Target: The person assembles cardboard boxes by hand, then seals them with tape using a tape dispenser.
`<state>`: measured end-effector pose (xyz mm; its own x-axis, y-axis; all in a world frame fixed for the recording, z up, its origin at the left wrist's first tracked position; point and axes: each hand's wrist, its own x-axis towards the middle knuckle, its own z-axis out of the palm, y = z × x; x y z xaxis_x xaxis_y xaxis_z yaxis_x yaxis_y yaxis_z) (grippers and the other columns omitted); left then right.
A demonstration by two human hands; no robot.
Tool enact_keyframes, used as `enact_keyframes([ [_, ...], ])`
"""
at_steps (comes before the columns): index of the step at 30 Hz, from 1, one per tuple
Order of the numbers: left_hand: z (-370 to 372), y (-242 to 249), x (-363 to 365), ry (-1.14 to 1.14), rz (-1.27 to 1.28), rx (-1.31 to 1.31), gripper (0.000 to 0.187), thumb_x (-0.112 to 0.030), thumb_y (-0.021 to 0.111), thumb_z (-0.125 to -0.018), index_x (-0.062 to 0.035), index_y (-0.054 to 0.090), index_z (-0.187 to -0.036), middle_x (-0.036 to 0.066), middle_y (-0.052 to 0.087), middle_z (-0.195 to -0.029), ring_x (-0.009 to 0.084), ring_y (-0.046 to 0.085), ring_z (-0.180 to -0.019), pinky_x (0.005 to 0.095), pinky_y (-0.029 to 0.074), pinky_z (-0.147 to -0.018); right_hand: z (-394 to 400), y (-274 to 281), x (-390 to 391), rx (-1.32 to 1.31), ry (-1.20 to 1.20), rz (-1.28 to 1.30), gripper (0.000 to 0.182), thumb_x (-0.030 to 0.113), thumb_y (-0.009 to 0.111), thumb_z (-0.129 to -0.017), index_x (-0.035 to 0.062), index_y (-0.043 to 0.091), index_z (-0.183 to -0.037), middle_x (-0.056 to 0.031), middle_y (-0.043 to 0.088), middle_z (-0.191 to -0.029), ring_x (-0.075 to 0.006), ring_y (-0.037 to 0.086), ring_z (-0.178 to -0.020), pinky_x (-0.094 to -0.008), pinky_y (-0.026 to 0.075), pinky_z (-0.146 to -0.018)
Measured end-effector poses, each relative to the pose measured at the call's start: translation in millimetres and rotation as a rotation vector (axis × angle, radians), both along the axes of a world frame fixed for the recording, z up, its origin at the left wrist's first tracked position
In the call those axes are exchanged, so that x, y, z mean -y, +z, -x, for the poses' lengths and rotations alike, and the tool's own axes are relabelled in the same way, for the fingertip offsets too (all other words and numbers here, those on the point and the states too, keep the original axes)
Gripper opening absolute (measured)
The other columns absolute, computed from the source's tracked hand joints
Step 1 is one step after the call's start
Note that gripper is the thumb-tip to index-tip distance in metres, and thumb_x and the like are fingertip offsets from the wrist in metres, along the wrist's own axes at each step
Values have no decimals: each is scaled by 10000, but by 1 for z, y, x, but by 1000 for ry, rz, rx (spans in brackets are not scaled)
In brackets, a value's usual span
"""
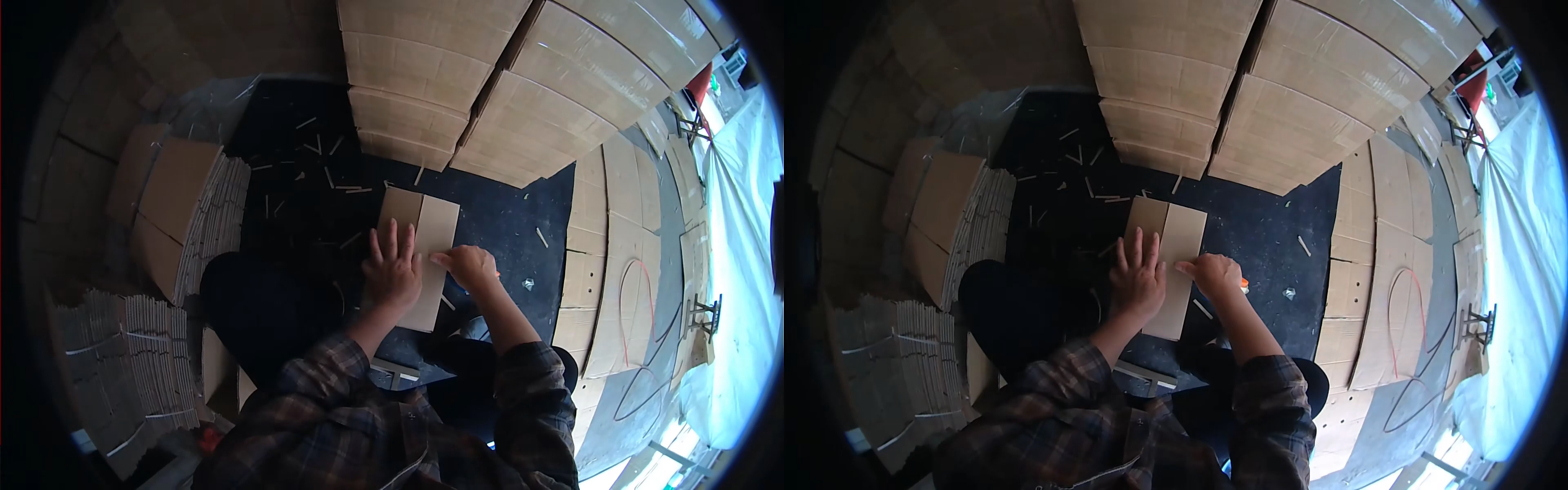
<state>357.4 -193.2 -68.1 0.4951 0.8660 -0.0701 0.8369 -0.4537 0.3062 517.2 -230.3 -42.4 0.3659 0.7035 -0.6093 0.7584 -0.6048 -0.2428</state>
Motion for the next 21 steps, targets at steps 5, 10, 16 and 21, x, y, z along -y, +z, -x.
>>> enact_keyframes([
  [5,-1,-9,7,-9,-125,-19,524,-356,486,-955,-259,371,-1457,24,219,-1563,426,149,-1422,624,307,-989,6,5,-3,66,17,45,590,646,534,-848,102,743,-939,-122,715,-903,-287,694,-892,-383,536,-760],
  [10,1,-9,8,-48,-134,-23,504,-366,502,-949,-268,411,-1435,17,242,-1548,427,131,-1427,629,313,-980,3,-2,-2,68,0,-19,598,633,552,-845,68,737,-908,-129,715,-878,-287,698,-882,-385,539,-756],
  [16,-7,8,2,-58,-48,-92,646,-502,557,-892,-263,363,-1460,15,165,-1572,445,50,-1436,692,275,-1000,-1,0,-11,130,45,61,579,631,547,-852,90,742,-923,-135,711,-891,-293,692,-878,-372,534,-746],
  [21,-19,32,10,-99,249,-316,1239,-714,707,-620,-128,99,-1528,88,-27,-1599,442,-54,-1441,758,198,-1016,-7,0,-15,104,92,14,617,658,546,-837,76,737,-900,-139,711,-884,-287,694,-873,-368,536,-729],
])
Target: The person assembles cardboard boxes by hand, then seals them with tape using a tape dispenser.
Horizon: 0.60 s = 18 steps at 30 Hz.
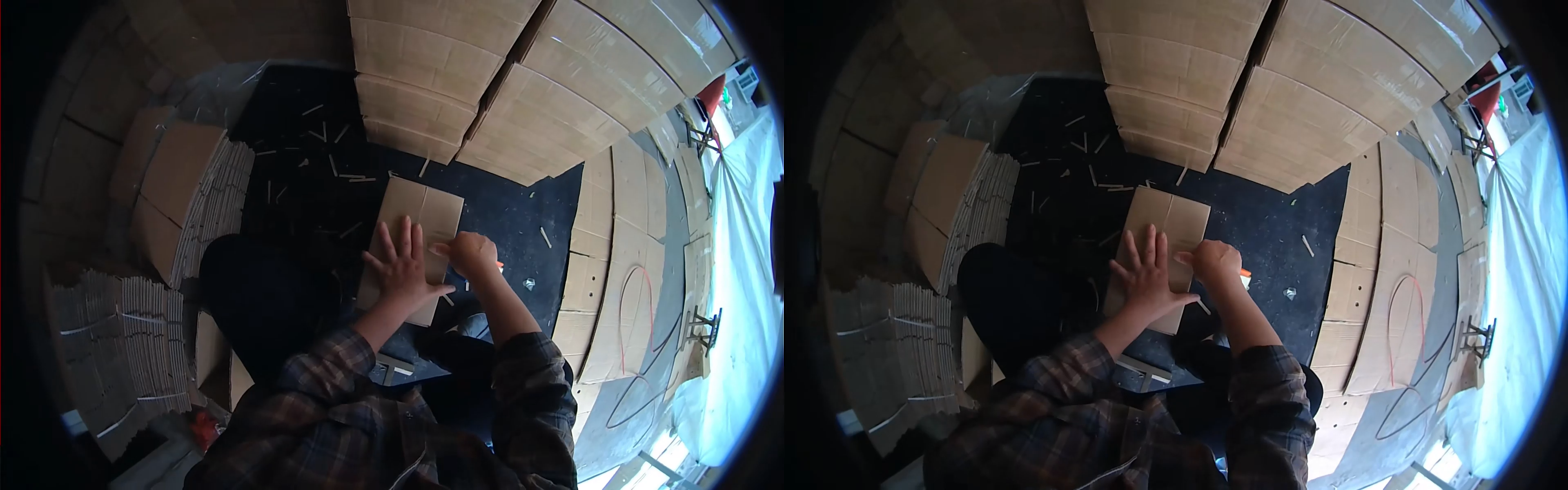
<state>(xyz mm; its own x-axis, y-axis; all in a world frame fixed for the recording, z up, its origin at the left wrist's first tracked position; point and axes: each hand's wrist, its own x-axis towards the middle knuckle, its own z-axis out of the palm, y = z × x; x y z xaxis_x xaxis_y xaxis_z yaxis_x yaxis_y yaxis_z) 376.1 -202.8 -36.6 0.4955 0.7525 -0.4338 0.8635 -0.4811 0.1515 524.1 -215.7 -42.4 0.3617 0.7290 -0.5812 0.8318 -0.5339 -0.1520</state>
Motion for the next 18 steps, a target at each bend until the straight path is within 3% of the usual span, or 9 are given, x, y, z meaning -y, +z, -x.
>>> enact_keyframes([
  [7,2,-7,3,26,-76,102,1235,-650,739,-625,-90,102,-1523,104,-19,-1597,404,-51,-1453,785,178,-997,2,6,5,21,-32,2,607,649,577,-822,73,738,-924,-146,711,-893,-302,688,-887,-395,537,-746],
  [10,16,-2,-2,14,-48,158,1211,-599,757,-633,-86,111,-1520,97,2,-1595,381,-32,-1458,790,170,-995,-13,12,24,-44,-81,-57,508,593,591,-843,116,742,-936,-138,711,-911,-320,682,-897,-411,535,-770],
  [12,34,6,-16,-145,-55,141,1203,-571,770,-625,-81,126,-1515,88,22,-1592,377,-7,-1457,794,168,-993,-33,22,39,-113,-177,-125,359,471,629,-862,151,738,-982,-136,708,-921,-325,680,-899,-405,536,-784],
  [14,49,-1,-31,-187,-60,152,1204,-544,783,-616,-77,130,-1513,76,24,-1593,365,9,-1458,801,166,-986,-59,20,59,-140,-249,-412,277,356,645,-881,139,720,-1036,-136,711,-870,-254,700,-839,-364,539,-761],
  [16,57,-9,-39,-293,-143,211,1183,-550,778,-611,-77,164,-1505,76,83,-1578,357,49,-1454,806,177,-973,-65,56,64,-275,-383,-556,270,261,604,-935,87,674,-1128,-108,712,-918,-170,674,-862,-312,524,-785],
  [17,58,-10,-33,-289,-139,210,1183,-550,778,-611,-77,164,-1505,76,83,-1578,357,49,-1454,806,177,-973,-61,67,63,-276,-381,-552,270,261,604,-935,87,674,-1128,-108,712,-918,-170,674,-862,-312,524,-785],
  [18,57,-11,-24,-283,-147,220,1163,-557,771,-612,-81,189,-1499,75,123,-1562,350,74,-1448,804,187,-969,-57,77,60,-501,-430,-729,285,244,578,-955,67,645,-1167,-94,697,-965,-156,658,-891,-298,511,-810],
])
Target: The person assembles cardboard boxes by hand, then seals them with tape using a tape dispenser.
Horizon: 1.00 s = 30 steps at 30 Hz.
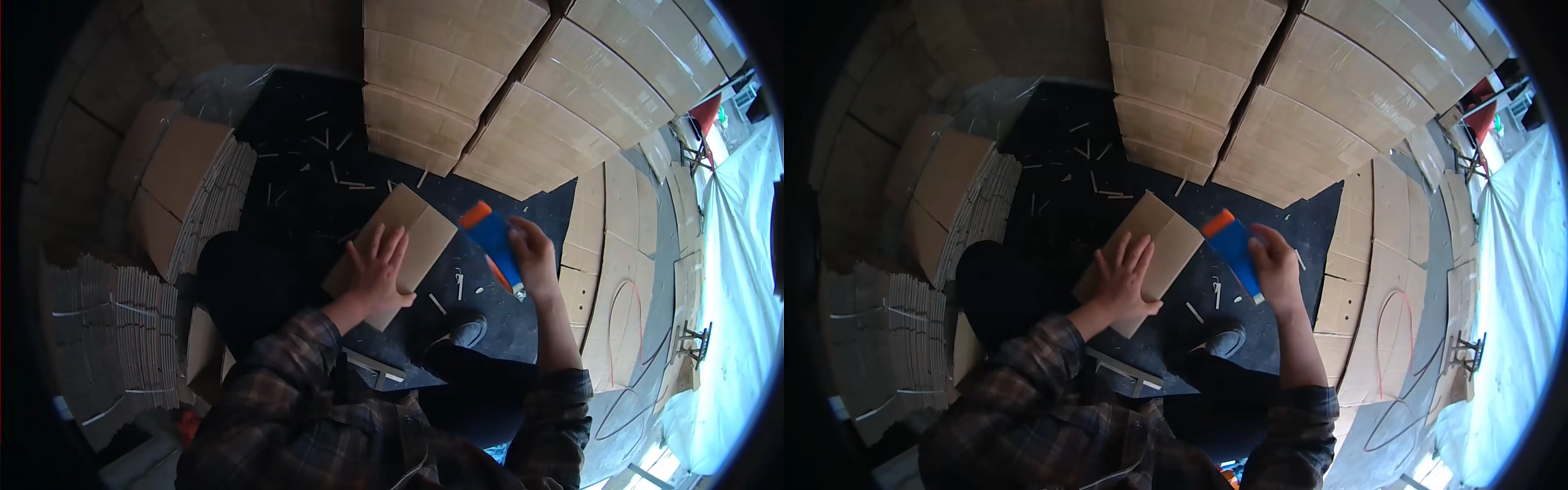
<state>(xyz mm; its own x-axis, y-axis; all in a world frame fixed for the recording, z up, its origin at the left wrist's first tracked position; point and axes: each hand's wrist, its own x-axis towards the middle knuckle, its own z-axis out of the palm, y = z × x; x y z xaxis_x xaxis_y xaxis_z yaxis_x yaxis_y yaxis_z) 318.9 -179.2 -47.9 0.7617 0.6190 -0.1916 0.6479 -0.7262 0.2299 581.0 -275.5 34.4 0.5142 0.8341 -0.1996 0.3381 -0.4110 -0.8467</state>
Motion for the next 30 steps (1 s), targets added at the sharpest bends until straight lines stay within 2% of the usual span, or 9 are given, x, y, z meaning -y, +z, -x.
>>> enact_keyframes([
  [1,-3,-1,9,3,-8,13,1143,-564,764,-613,-85,213,-1493,75,164,-1547,343,100,-1443,801,197,-964,4,9,-4,-192,-24,-216,300,227,553,-975,46,616,-1206,-80,681,-1011,-143,641,-919,-284,498,-836],
  [4,-12,-7,32,-31,-74,139,1060,-546,766,-606,-56,329,-1438,83,222,-1489,338,141,-1421,812,172,-962,27,28,-23,-507,59,-419,299,185,485,-1012,23,579,-1245,-40,636,-1096,-106,572,-998,-274,445,-924],
  [10,-24,-13,60,-73,-157,138,956,-564,710,-641,-55,410,-1393,106,256,-1454,309,162,-1398,811,218,-918,32,-13,-43,-493,62,-244,257,104,442,-1018,30,615,-1192,-22,640,-1034,-80,572,-932,-239,464,-857],
  [14,-34,-13,74,-107,-185,158,888,-513,685,-661,-59,429,-1380,114,289,-1446,296,211,-1382,809,248,-895,31,17,-53,-400,89,-235,304,194,537,-994,8,597,-1226,-33,642,-1023,-87,573,-909,-240,468,-844],
  [15,-37,-14,78,-106,-183,159,889,-502,686,-650,-58,433,-1377,110,301,-1445,297,222,-1379,811,247,-893,27,29,-56,-448,120,-121,428,278,645,-933,7,579,-1258,-49,646,-1038,-104,583,-938,-252,472,-863],
  [19,-45,-26,90,-83,-229,155,887,-500,699,-640,-65,447,-1371,94,317,-1463,311,222,-1388,839,167,-900,31,67,-79,-348,386,84,590,274,770,-797,34,565,-1295,-95,664,-1089,-160,626,-998,-289,475,-920],
  [21,-46,-29,93,-82,-266,157,870,-499,686,-638,-70,461,-1361,84,321,-1462,305,231,-1385,836,169,-904,40,78,-101,187,623,311,648,246,797,-745,87,555,-1325,-114,677,-1090,-185,640,-987,-311,491,-911],
  [27,-49,-33,96,-67,-381,176,808,-484,656,-666,-85,481,-1347,78,352,-1424,296,267,-1360,826,188,-912,95,83,-180,626,849,657,513,431,732,-686,59,706,-1037,-176,701,-937,-288,677,-916,-365,514,-818],
  [30,-48,-29,97,-79,-339,202,577,-302,539,-801,-36,495,-1312,94,344,-1415,289,284,-1349,782,263,-913,115,70,-206,773,960,846,497,447,714,-658,52,725,-959,-176,702,-918,-303,677,-888,-385,520,-781],
])
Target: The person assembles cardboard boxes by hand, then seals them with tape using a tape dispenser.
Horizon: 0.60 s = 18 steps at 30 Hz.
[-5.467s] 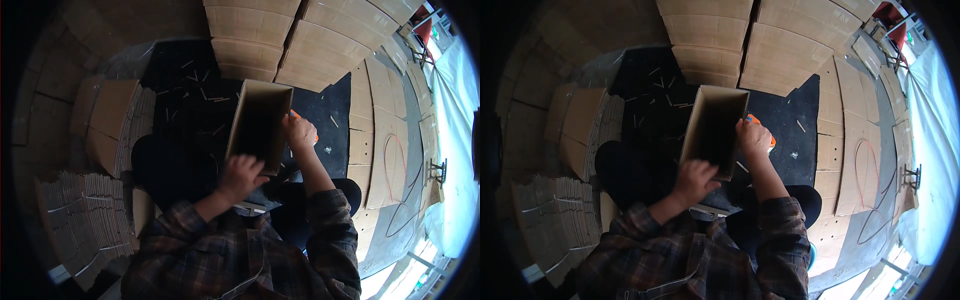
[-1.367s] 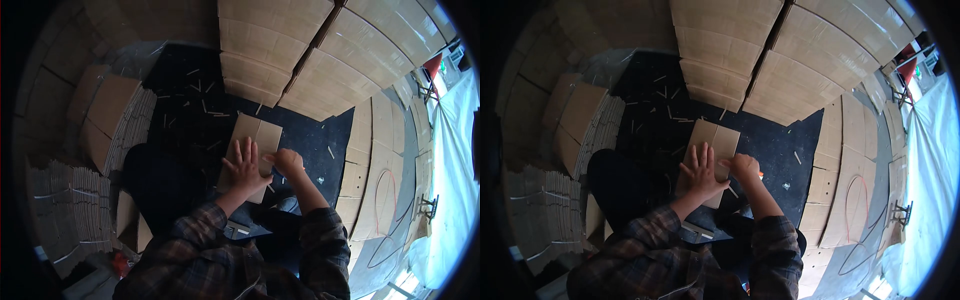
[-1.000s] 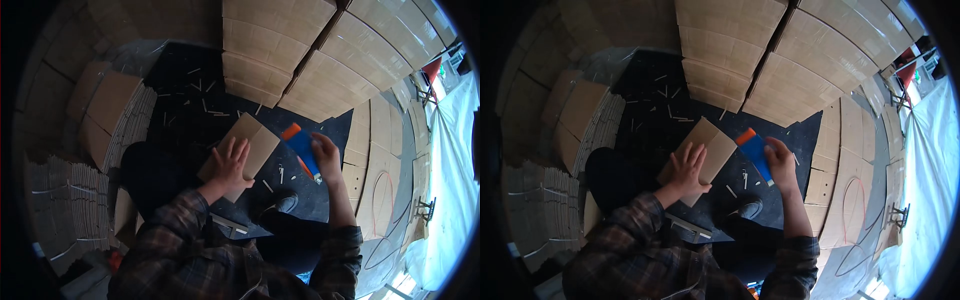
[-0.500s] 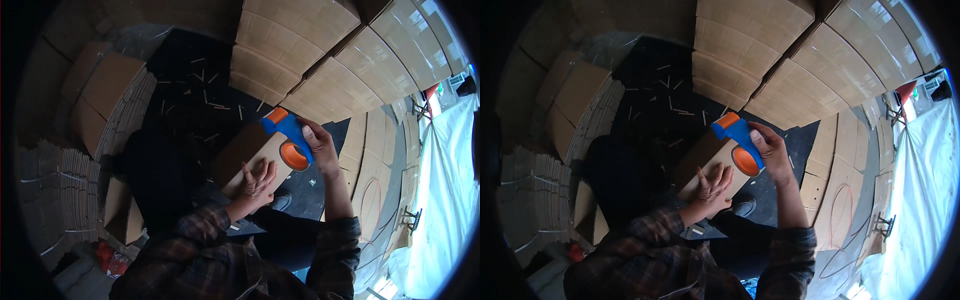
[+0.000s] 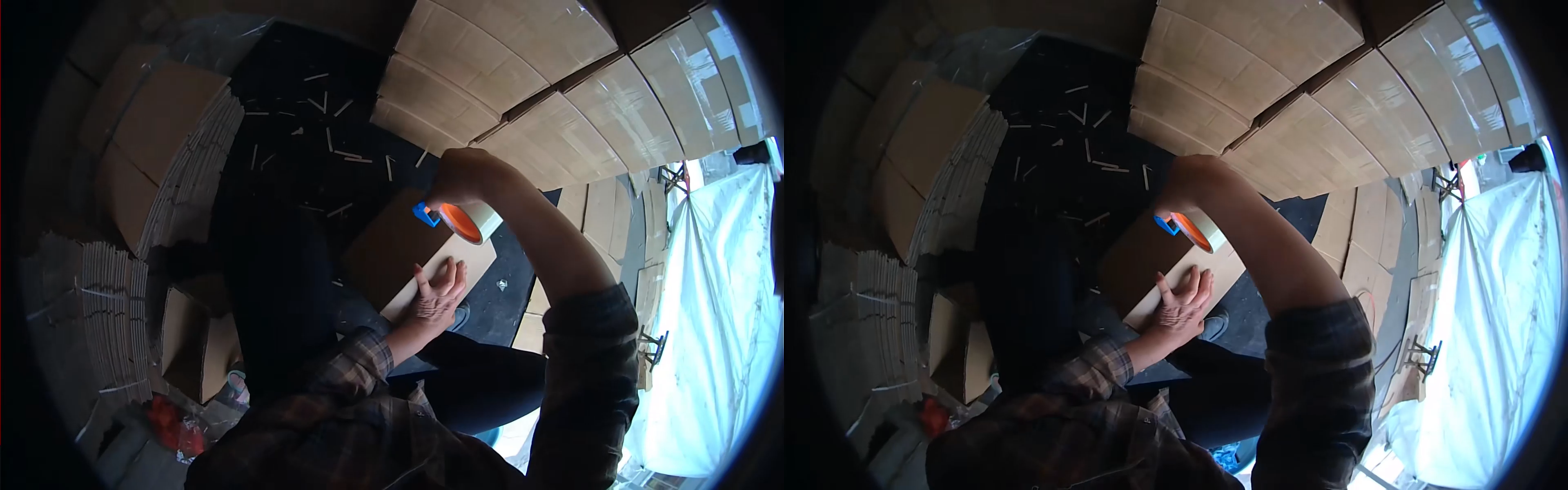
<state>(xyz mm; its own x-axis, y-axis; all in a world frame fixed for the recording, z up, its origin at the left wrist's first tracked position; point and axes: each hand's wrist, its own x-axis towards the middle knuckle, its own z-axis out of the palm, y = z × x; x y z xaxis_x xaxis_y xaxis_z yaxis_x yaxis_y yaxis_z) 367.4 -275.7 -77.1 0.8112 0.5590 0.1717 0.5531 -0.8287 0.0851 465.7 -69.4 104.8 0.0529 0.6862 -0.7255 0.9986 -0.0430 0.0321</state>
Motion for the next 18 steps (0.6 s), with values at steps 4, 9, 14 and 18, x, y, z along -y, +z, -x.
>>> enact_keyframes([
  [4,0,-3,1,-8,2,-3,548,-284,499,-834,-42,493,-1326,91,349,-1406,286,285,-1347,777,270,-910,6,-18,-17,21,30,143,467,416,702,-647,41,728,-924,-180,701,-910,-309,683,-840,-403,528,-739],
  [9,1,-4,-2,10,-104,-12,565,-324,530,-801,-50,515,-1295,88,364,-1407,284,312,-1333,793,256,-889,4,-31,-25,-65,143,172,443,390,698,-648,20,728,-891,-194,696,-886,-297,687,-810,-397,529,-725],
  [14,-2,-5,1,34,-127,-5,519,-280,468,-845,-48,510,-1308,96,369,-1401,272,317,-1331,790,255,-890,12,-22,-34,-28,52,187,445,382,708,-637,19,728,-894,-193,696,-895,-290,685,-812,-391,526,-728],
  [18,-5,-12,3,60,-147,9,505,-268,453,-860,-46,516,-1309,94,369,-1402,272,317,-1332,783,259,-896,18,-32,-39,-2,39,197,445,385,713,-634,29,733,-901,-194,696,-899,-290,684,-816,-389,527,-733],
])
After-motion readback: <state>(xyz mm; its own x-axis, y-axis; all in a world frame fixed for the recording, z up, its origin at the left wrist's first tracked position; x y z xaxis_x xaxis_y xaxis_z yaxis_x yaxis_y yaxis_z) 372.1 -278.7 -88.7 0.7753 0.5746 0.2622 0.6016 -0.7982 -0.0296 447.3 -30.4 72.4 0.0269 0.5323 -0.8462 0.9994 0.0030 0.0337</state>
